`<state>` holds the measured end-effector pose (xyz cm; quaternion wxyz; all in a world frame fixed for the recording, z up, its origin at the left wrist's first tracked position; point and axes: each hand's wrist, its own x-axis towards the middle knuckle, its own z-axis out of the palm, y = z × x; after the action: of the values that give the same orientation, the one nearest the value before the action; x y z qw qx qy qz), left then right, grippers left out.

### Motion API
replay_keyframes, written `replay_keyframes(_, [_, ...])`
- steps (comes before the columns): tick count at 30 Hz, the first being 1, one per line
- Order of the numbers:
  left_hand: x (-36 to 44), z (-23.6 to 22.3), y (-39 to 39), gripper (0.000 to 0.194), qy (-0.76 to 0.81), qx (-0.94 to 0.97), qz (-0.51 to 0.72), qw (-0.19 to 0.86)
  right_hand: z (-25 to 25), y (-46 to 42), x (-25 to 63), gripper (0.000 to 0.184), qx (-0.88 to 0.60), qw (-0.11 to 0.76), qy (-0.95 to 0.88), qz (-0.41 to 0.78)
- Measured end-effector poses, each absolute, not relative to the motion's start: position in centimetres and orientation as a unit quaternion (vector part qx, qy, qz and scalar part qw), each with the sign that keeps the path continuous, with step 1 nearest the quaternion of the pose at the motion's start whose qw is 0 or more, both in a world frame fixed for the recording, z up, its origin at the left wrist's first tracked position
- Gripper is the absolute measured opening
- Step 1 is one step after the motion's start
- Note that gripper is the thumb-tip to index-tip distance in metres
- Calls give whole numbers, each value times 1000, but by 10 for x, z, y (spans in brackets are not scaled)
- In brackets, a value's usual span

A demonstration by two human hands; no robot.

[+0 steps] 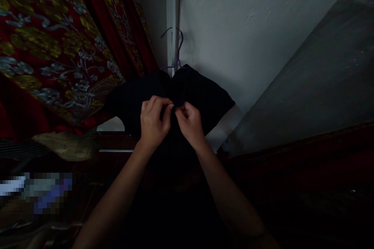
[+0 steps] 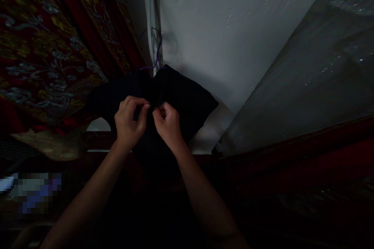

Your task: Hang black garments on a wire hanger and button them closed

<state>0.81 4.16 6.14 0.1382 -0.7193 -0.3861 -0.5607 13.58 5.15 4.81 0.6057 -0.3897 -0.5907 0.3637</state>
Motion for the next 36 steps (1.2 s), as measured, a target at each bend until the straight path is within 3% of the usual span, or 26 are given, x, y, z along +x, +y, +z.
replay_keyframes(10, [29, 61, 38, 5, -378, -698, -598, 116, 60, 50, 161, 20, -431, 565, -590, 382])
replay_keyframes(17, [16, 86, 46, 6, -367, -783, -501, 11, 80, 46, 160, 19, -374, 618, -577, 381])
replay_keyframes(21, [17, 97, 44, 8, -353, -774, -522, 57, 71, 57, 153, 16, -410, 610, -577, 356])
replay_keyframes(27, [3, 122, 26, 7, -356, -714, -585, 147, 13, 63, 162, 17, -499, 554, -544, 385])
replay_keyframes(30, [-20, 112, 26, 6, -375, -690, -606, 125, -7, 43, 172, 20, -473, 563, -531, 420])
replay_keyframes(34, [-51, 74, 33, 9, -418, -550, -723, 22, -12, 20, 172, 21, -473, 537, -548, 434])
replay_keyframes(36, [-63, 61, 37, 10, -420, -489, -764, 37, -13, 14, 166, 21, -475, 528, -550, 439])
